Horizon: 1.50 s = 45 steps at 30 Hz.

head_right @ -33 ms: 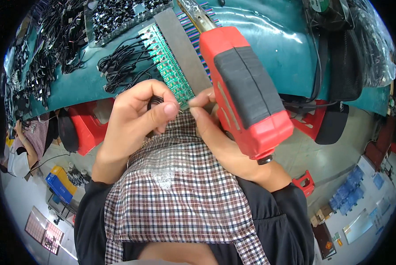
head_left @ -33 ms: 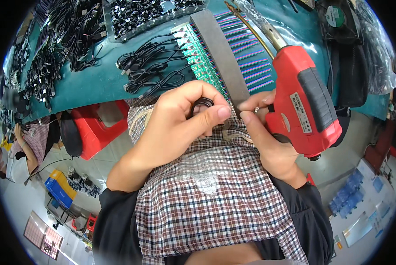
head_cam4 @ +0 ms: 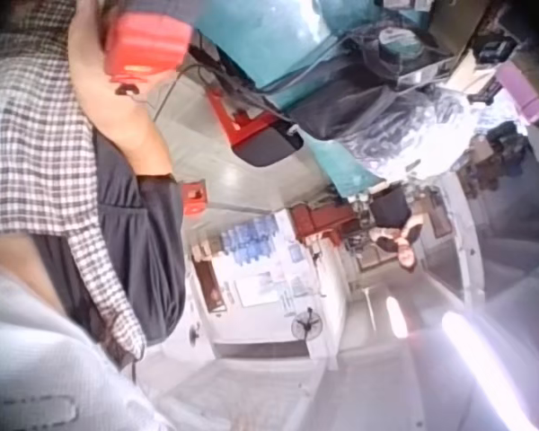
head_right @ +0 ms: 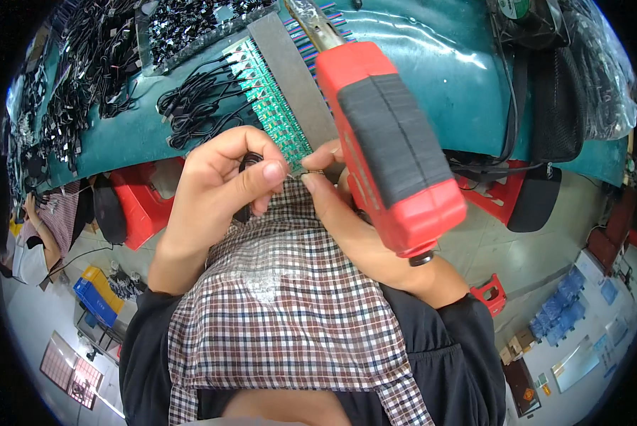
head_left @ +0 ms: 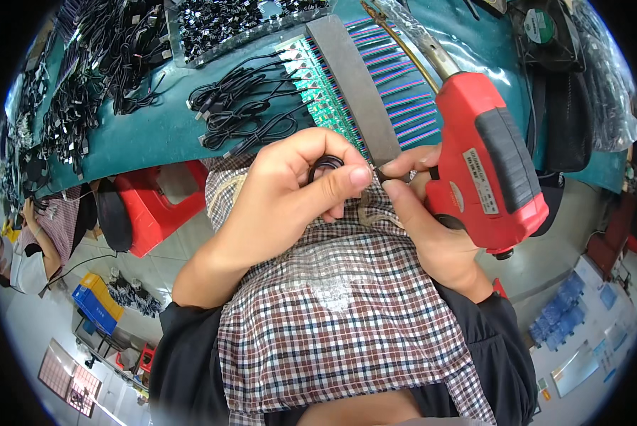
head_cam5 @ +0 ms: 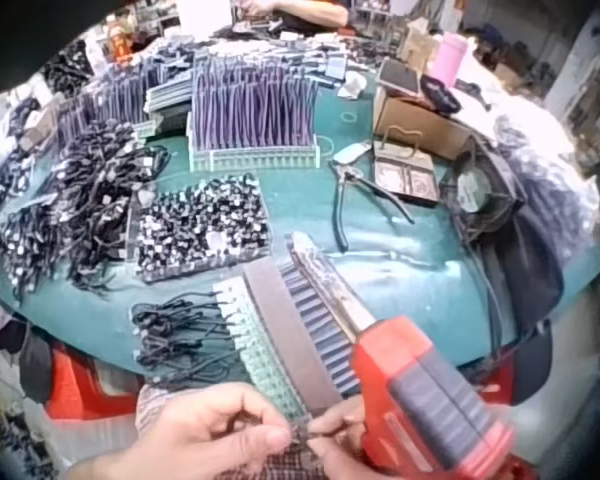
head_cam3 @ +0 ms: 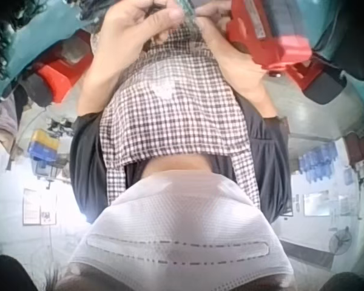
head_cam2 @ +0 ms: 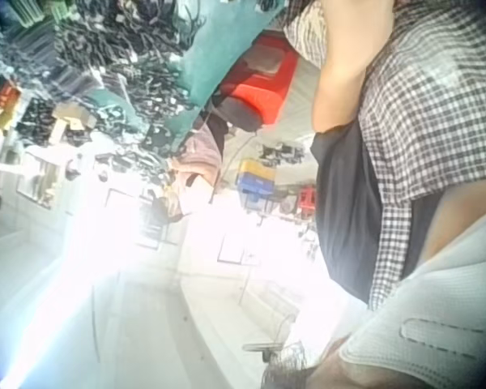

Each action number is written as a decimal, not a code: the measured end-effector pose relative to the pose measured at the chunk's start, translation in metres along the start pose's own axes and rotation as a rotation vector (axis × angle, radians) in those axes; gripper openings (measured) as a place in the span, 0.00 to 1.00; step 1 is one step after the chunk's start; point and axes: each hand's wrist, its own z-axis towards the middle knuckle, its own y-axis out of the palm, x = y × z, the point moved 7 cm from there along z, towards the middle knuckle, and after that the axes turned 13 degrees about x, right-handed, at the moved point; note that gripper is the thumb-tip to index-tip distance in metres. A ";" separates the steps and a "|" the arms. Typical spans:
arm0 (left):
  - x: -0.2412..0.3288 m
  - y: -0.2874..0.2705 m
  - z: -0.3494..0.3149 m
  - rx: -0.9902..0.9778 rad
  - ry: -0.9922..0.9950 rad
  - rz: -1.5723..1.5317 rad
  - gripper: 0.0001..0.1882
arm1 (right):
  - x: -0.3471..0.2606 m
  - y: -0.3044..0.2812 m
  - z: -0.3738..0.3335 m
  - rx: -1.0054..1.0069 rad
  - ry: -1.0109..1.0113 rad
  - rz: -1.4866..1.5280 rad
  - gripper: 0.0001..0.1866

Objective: The person solders wires onto LED strips using a soldering gun.

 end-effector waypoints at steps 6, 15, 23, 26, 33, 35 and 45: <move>-0.011 0.003 0.004 0.001 -0.088 -0.125 0.07 | 0.003 -0.003 -0.003 0.115 -0.122 -0.111 0.17; -0.008 0.002 -0.003 -0.001 0.021 0.002 0.08 | 0.026 -0.010 -0.011 0.144 0.055 0.091 0.20; -0.005 -0.001 -0.002 0.051 0.085 0.084 0.06 | 0.004 -0.001 0.002 0.052 0.001 -0.142 0.13; 0.001 0.003 -0.003 0.026 0.179 0.162 0.06 | 0.008 -0.001 -0.001 0.001 0.004 -0.272 0.13; 0.018 0.003 -0.013 0.203 0.520 0.554 0.05 | 0.026 -0.007 -0.009 0.132 0.071 -0.197 0.14; 0.027 -0.002 -0.014 0.305 0.663 0.669 0.04 | 0.019 -0.012 -0.008 0.145 -0.026 -0.360 0.14; 0.019 -0.034 0.018 0.580 0.704 0.727 0.03 | 0.011 -0.038 -0.030 0.048 0.167 -0.124 0.05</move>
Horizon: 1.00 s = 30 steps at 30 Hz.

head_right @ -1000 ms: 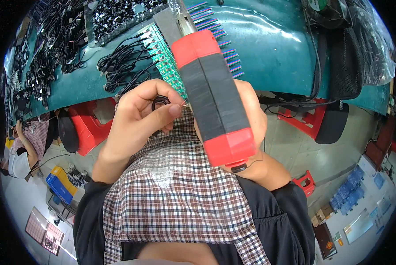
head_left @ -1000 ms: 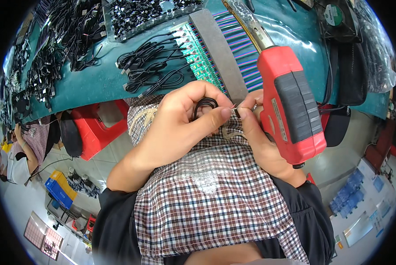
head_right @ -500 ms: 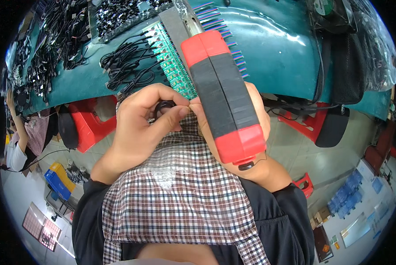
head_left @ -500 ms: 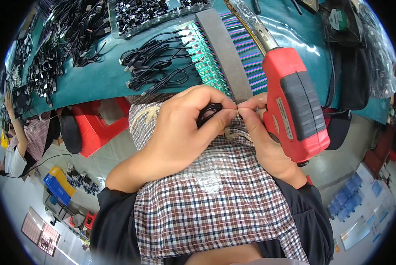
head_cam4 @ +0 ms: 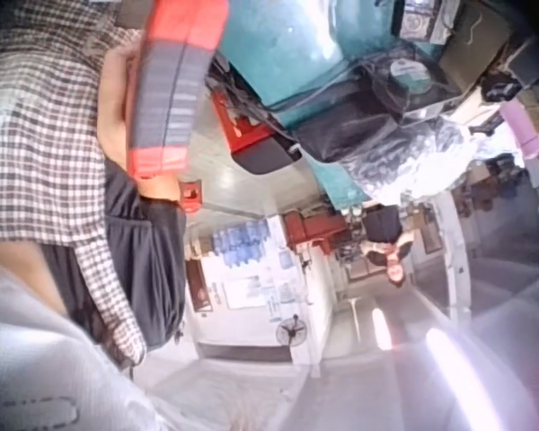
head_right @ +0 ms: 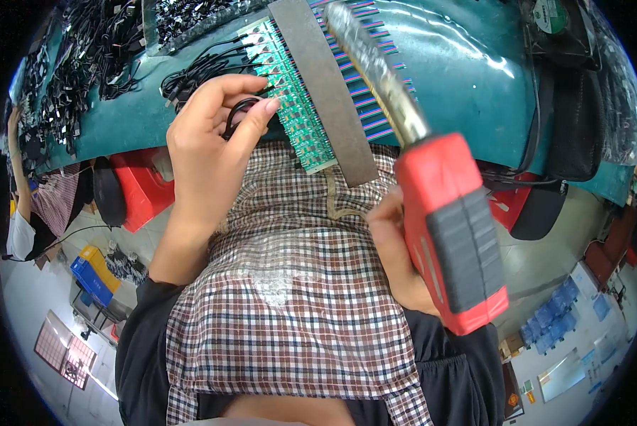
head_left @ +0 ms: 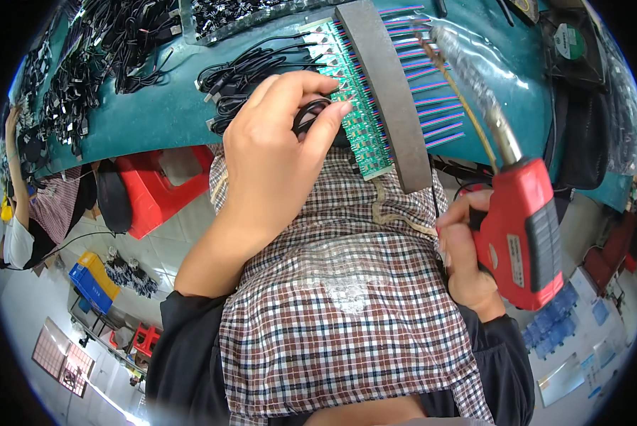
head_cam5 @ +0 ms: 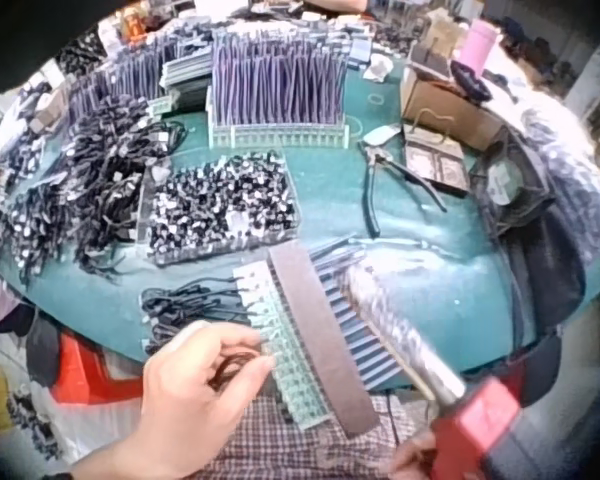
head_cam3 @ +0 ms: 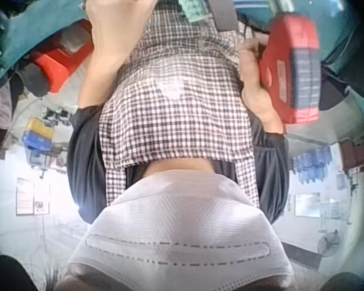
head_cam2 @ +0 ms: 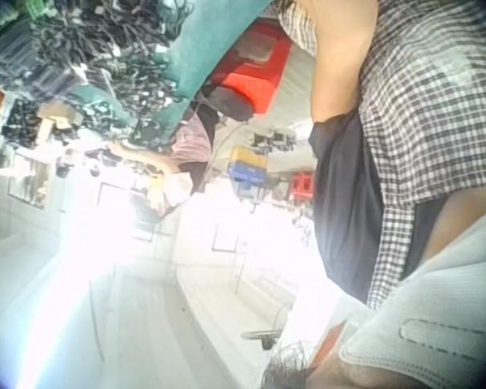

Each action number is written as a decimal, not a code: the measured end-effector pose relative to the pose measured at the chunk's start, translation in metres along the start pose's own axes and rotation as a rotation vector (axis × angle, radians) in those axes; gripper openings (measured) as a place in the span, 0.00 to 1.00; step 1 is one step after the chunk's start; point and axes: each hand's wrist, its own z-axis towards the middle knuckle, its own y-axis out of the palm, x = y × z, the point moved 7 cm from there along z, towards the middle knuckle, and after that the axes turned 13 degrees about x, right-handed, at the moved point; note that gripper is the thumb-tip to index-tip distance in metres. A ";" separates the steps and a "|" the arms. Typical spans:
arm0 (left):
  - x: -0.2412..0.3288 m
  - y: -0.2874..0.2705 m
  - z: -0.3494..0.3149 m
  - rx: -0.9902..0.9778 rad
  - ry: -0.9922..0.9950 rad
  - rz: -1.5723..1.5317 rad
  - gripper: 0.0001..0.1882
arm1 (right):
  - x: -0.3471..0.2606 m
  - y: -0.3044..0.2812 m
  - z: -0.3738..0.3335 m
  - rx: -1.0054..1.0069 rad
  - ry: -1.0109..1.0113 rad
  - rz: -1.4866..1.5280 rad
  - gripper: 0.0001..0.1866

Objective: The person solders wires onto LED strips using a soldering gun.

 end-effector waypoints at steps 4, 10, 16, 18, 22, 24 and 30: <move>0.004 -0.002 0.003 0.054 -0.009 0.025 0.05 | 0.006 -0.005 -0.012 -0.229 -0.185 -0.219 0.19; 0.011 0.003 0.006 0.048 0.106 0.171 0.05 | 0.018 -0.004 -0.016 -0.302 -0.073 -0.144 0.15; 0.010 0.005 0.004 0.051 0.061 0.183 0.05 | 0.016 -0.003 -0.008 -0.306 -0.026 -0.252 0.09; 0.010 0.005 0.004 0.065 0.070 0.197 0.06 | 0.024 -0.005 -0.012 -0.285 0.043 -0.230 0.10; 0.012 0.005 0.004 0.067 0.095 0.202 0.06 | 0.023 -0.004 -0.010 -0.235 0.070 -0.180 0.11; 0.012 0.005 0.004 0.057 0.084 0.205 0.06 | 0.022 -0.002 -0.009 -0.251 0.053 -0.172 0.11; 0.012 0.007 0.004 0.041 0.082 0.231 0.06 | 0.023 0.000 -0.008 -0.269 0.040 -0.133 0.11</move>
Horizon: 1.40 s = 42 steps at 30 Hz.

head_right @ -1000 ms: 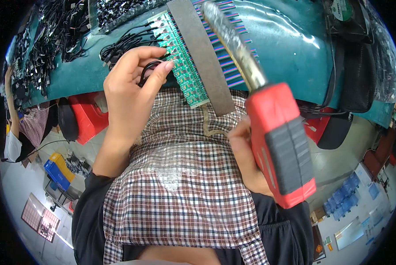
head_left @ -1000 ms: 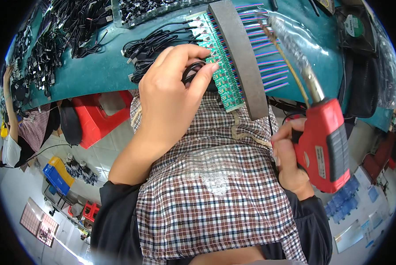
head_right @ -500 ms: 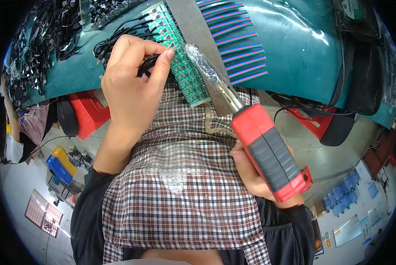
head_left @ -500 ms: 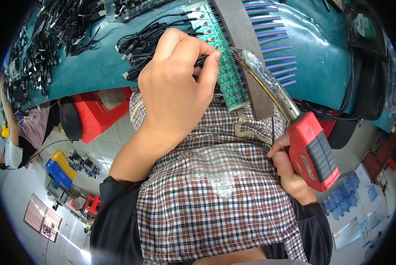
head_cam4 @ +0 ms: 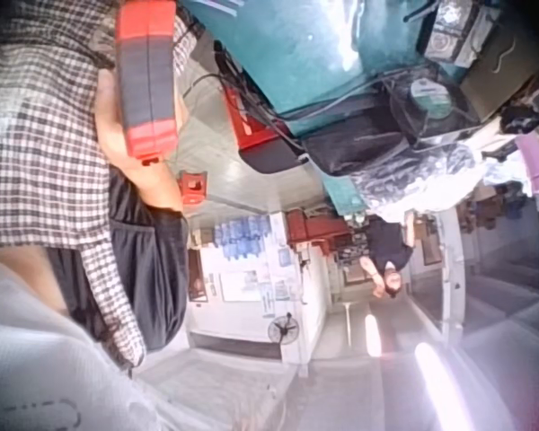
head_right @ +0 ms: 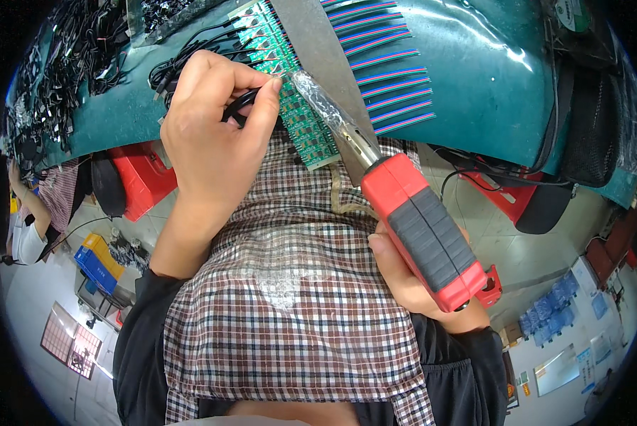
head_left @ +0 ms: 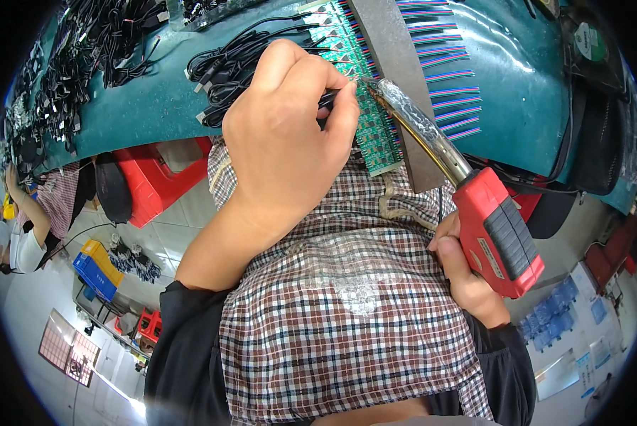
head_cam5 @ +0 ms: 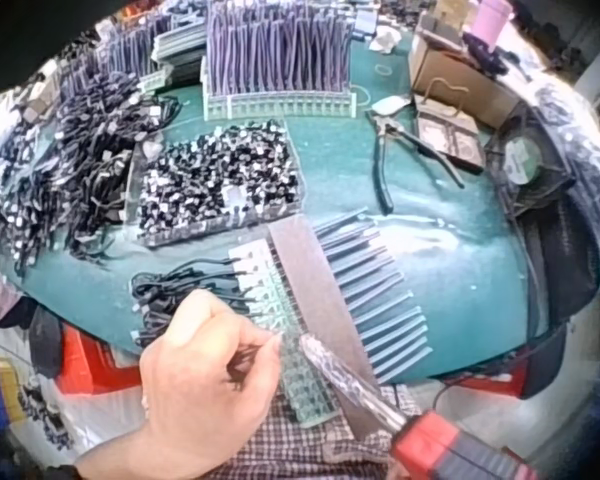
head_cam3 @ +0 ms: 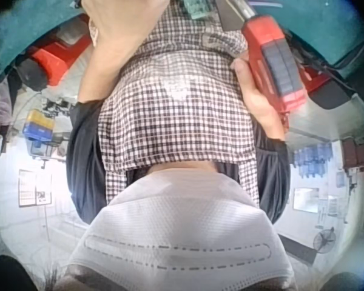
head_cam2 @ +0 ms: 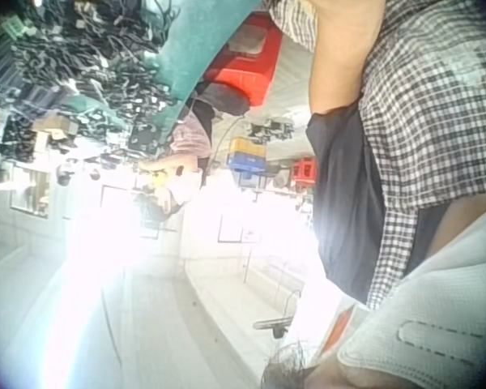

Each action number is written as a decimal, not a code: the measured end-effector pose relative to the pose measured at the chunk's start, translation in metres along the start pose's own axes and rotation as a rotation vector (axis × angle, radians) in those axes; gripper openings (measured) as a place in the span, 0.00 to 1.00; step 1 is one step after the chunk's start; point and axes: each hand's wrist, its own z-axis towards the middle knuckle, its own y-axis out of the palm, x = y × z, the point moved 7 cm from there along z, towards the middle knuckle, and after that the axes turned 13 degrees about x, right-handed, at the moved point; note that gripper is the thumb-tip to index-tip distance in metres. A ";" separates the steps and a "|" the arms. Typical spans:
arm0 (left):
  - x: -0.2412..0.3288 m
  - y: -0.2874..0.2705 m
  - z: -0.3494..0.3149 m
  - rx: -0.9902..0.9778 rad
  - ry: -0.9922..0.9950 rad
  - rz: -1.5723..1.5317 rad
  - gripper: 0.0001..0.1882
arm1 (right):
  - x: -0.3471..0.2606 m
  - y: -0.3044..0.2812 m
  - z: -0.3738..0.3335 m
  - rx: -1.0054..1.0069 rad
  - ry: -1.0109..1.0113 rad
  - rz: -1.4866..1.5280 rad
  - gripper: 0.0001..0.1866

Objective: The person solders wires onto LED strips using a soldering gun.

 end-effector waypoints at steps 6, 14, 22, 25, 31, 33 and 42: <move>-0.001 0.000 0.001 0.005 0.031 0.015 0.05 | 0.001 0.002 0.001 -0.007 0.022 0.007 0.11; -0.002 0.000 0.001 -0.010 0.034 0.040 0.05 | -0.008 0.002 -0.006 -0.042 -0.027 -0.142 0.07; -0.002 -0.001 0.002 -0.011 0.043 0.040 0.05 | 0.000 0.000 -0.007 -0.018 0.059 -0.005 0.08; -0.001 -0.001 0.003 -0.020 0.044 0.032 0.05 | 0.000 -0.001 -0.009 0.002 0.043 -0.031 0.09; -0.003 -0.003 0.010 -0.100 0.090 0.062 0.05 | -0.004 -0.003 -0.009 -0.016 0.015 -0.052 0.08; -0.003 -0.001 0.013 -0.140 0.122 0.014 0.06 | -0.002 -0.009 -0.011 0.003 0.030 -0.095 0.08; 0.009 0.002 0.029 -0.279 0.163 -0.039 0.05 | -0.001 -0.008 -0.007 0.004 -0.028 -0.087 0.12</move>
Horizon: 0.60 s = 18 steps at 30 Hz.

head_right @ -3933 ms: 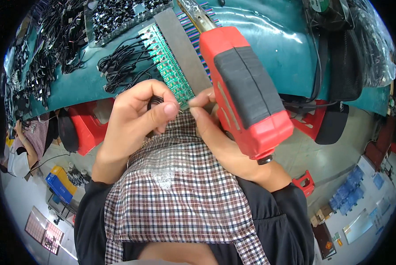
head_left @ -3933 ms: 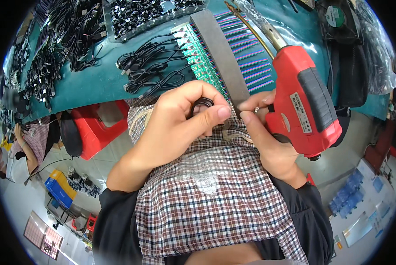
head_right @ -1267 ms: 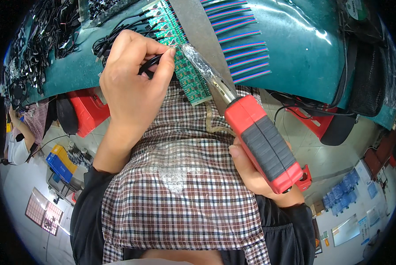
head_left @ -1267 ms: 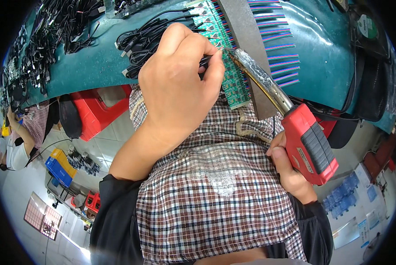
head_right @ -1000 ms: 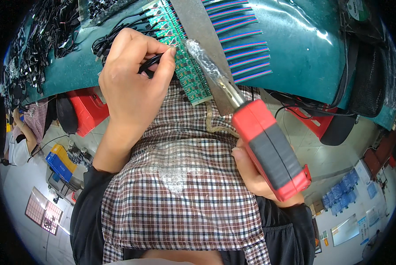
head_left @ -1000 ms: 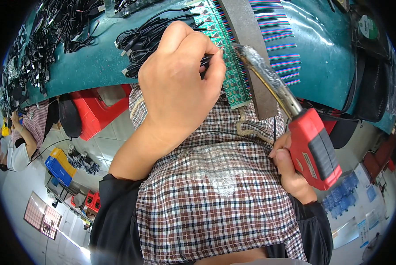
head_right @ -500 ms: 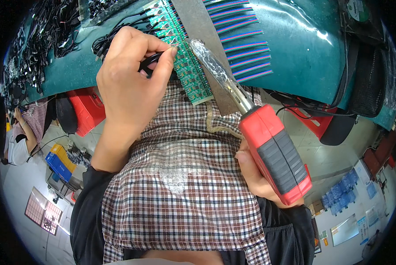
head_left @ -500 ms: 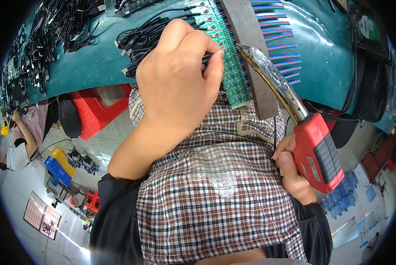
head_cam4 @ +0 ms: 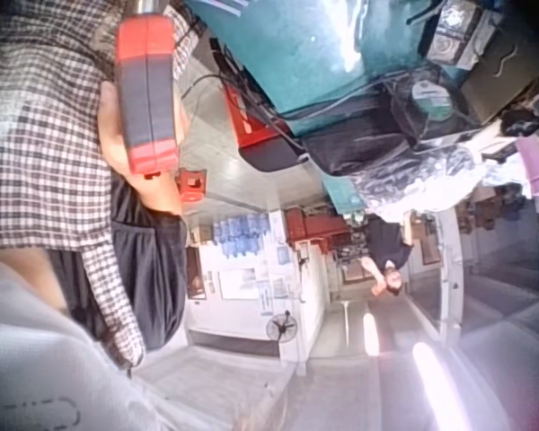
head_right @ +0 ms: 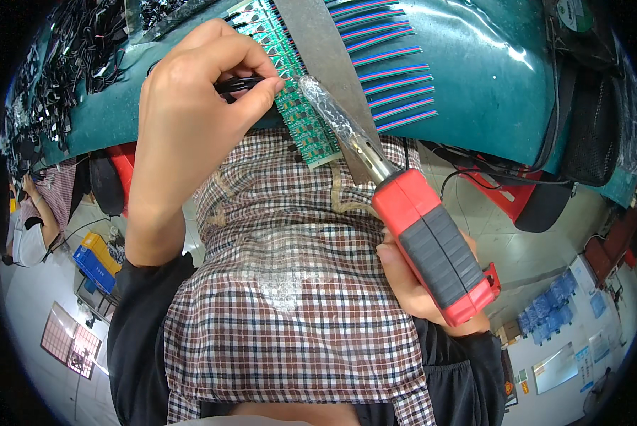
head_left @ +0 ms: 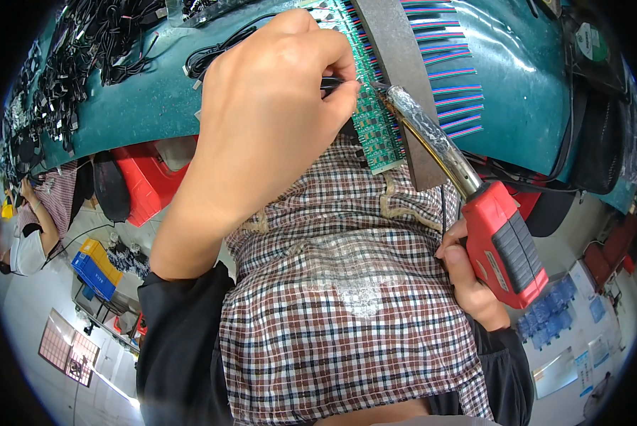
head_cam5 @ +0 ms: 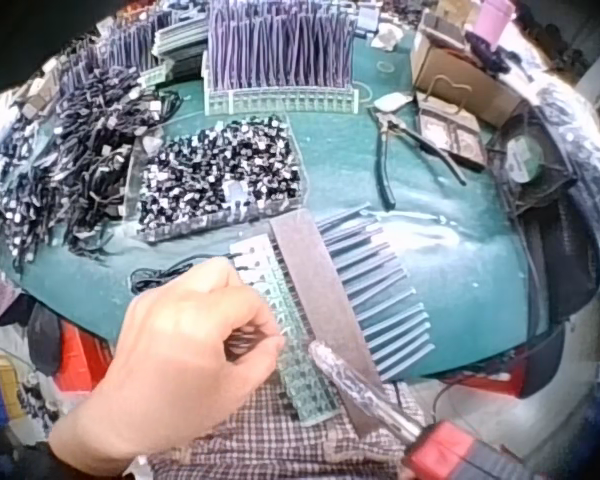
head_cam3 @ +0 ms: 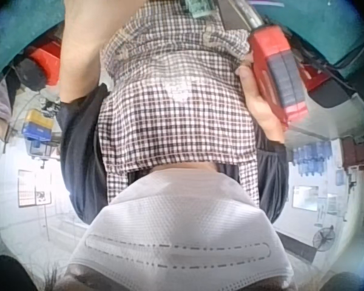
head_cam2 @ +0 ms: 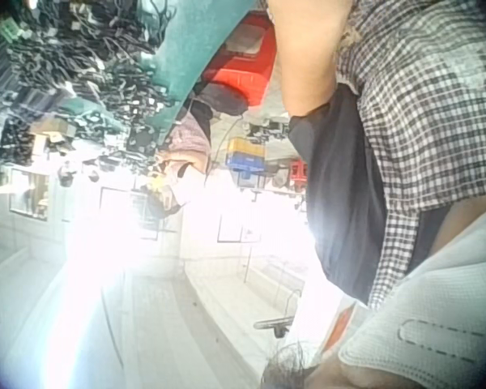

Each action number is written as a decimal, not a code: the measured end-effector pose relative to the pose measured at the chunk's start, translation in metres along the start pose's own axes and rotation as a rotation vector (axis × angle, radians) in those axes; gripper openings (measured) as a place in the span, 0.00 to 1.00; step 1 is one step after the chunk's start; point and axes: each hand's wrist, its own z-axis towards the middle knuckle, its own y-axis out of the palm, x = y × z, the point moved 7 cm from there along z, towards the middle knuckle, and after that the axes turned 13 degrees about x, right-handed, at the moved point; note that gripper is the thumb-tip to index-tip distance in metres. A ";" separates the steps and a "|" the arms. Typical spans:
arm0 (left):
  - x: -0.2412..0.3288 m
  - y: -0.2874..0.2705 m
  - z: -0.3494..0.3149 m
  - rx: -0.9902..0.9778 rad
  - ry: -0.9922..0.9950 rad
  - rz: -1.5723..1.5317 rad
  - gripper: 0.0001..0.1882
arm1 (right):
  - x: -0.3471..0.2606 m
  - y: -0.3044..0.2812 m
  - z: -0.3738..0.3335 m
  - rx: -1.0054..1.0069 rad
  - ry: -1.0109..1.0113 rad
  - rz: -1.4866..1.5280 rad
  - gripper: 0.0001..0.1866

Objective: The person solders wires onto LED strips using a soldering gun.

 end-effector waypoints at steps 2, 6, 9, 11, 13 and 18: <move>0.000 0.001 0.002 -0.002 0.023 -0.011 0.05 | 0.001 0.002 -0.001 -0.014 -0.009 -0.003 0.13; 0.004 0.001 0.004 -0.014 0.069 0.000 0.06 | 0.005 0.002 -0.002 0.033 0.025 0.059 0.13; 0.003 0.000 0.005 -0.032 0.091 -0.016 0.06 | 0.004 0.003 -0.001 0.012 0.030 0.056 0.13; 0.006 -0.002 0.010 -0.072 0.065 0.003 0.06 | 0.004 0.003 -0.001 0.010 0.037 0.045 0.12; 0.010 -0.007 0.019 -0.151 0.014 0.041 0.05 | 0.006 0.004 -0.001 0.009 0.060 0.063 0.12; 0.009 -0.008 0.022 -0.224 -0.046 0.057 0.05 | 0.003 0.004 0.001 0.009 0.020 0.048 0.13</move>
